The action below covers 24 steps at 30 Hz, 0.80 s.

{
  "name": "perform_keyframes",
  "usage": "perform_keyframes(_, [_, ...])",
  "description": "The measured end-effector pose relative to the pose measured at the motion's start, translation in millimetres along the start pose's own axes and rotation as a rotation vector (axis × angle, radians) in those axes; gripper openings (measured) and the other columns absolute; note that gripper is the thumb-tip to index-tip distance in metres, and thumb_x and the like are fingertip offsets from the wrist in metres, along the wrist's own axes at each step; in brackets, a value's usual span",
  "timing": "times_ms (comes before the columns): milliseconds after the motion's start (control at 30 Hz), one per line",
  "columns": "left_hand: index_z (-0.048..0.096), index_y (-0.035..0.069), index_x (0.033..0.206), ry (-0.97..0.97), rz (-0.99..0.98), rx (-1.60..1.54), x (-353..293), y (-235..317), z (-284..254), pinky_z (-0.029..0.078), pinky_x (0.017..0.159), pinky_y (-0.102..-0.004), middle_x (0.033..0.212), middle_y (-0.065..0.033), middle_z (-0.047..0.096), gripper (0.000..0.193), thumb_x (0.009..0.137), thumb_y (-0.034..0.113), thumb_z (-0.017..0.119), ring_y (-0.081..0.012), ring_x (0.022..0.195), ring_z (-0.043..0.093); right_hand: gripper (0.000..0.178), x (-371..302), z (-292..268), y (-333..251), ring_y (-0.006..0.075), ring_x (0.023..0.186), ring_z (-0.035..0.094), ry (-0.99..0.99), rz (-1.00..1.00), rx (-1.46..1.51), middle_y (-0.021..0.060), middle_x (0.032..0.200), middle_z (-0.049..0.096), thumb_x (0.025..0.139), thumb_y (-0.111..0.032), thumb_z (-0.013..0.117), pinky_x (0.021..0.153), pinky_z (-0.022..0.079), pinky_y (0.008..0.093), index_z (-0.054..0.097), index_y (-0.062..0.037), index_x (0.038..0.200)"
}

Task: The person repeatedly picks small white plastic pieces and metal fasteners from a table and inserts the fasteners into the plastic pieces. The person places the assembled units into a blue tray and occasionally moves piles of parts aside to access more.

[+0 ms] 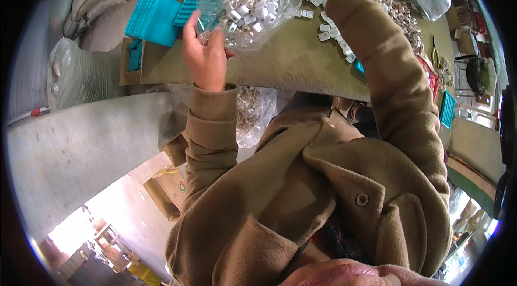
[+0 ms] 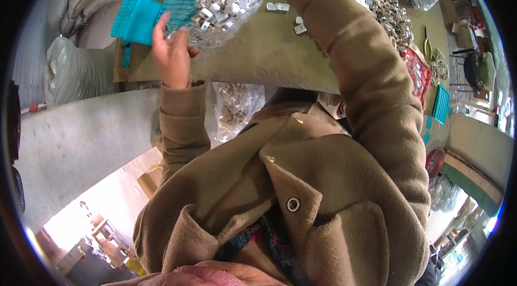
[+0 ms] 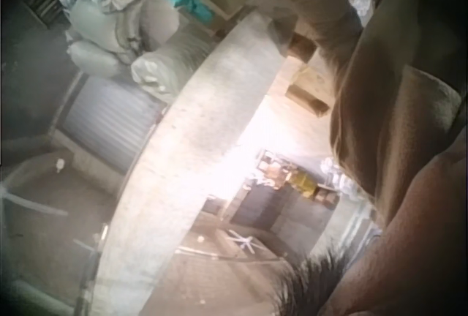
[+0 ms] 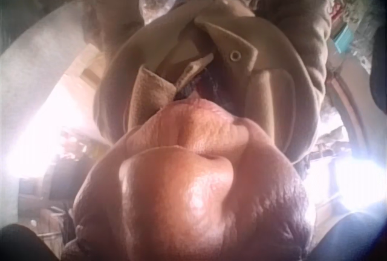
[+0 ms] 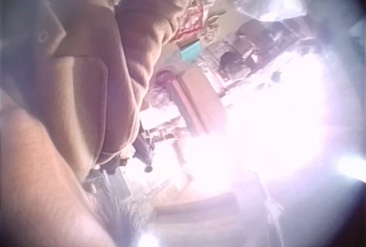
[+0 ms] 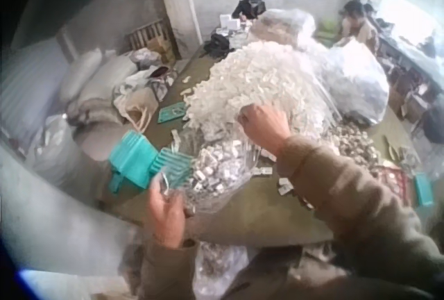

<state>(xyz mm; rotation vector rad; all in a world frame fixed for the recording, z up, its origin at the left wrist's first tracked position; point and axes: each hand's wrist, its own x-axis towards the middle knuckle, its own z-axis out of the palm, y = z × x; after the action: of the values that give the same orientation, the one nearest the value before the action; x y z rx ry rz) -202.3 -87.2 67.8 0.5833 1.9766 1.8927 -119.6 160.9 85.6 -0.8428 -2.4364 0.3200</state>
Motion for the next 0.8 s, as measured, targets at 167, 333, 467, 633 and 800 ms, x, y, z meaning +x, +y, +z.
perform_keyframes(167, [0.038, 0.000, 0.140, -0.031, 0.031, 0.006, 5, -21, -6, 0.048, 0.043, -0.0260, 0.087, -0.0091, 0.062, 0.058, 0.088, 0.007, 0.061, -0.0088, 0.054, 0.054, 0.035, -7, 18, 12, 0.0393, 0.080, 0.066, 0.047, -0.090, 0.047, 0.0203, 0.080, 0.068, 0.089, -0.041, 0.058, 0.070, 0.051, 0.0515, 0.070, -0.0081, 0.092])
perform_keyframes(333, [0.039, -0.001, 0.139, -0.059, 0.032, 0.026, 7, -20, -9, 0.046, 0.044, -0.0246, 0.077, -0.0047, 0.060, 0.056, 0.091, 0.014, 0.064, -0.0070, 0.054, 0.052, 0.044, -11, 7, 5, 0.0393, 0.082, 0.067, -0.071, -0.055, -0.055, 0.0215, 0.083, 0.069, 0.089, -0.048, 0.059, 0.071, 0.052, 0.0513, 0.065, -0.0070, 0.105])
perform_keyframes(467, [0.045, -0.001, 0.133, 0.087, 0.336, 0.290, 6, -8, -5, 0.045, 0.051, -0.0224, 0.073, -0.0033, 0.059, 0.050, 0.094, 0.021, 0.066, -0.0059, 0.055, 0.051, 0.058, -25, -9, 4, 0.0407, 0.084, 0.067, -0.062, -0.101, -0.006, 0.0226, 0.089, 0.069, 0.088, -0.053, 0.059, 0.074, 0.052, 0.0506, 0.060, -0.0040, 0.119])
perform_keyframes(633, [0.055, 0.000, 0.130, 0.109, 0.599, 0.309, -20, 11, 9, 0.047, 0.066, -0.0273, 0.078, -0.0034, 0.060, 0.042, 0.093, 0.015, 0.067, -0.0087, 0.070, 0.053, 0.060, -56, -49, 21, 0.0394, 0.083, 0.067, -0.090, 0.045, 0.145, 0.0221, 0.084, 0.069, 0.089, -0.050, 0.060, 0.074, 0.052, 0.0489, 0.057, -0.0044, 0.128])
perform_keyframes(800, [0.070, 0.008, 0.114, -0.463, 0.979, 1.188, -2, 23, 39, 0.041, 0.098, -0.0494, 0.102, -0.0136, 0.071, 0.040, 0.087, 0.037, 0.068, -0.0353, 0.095, 0.066, 0.036, -119, -85, 42, 0.0388, 0.078, 0.066, -0.057, 0.106, 0.345, 0.0217, 0.081, 0.068, 0.090, -0.032, 0.059, 0.069, 0.052, 0.0473, 0.067, -0.0033, 0.109])
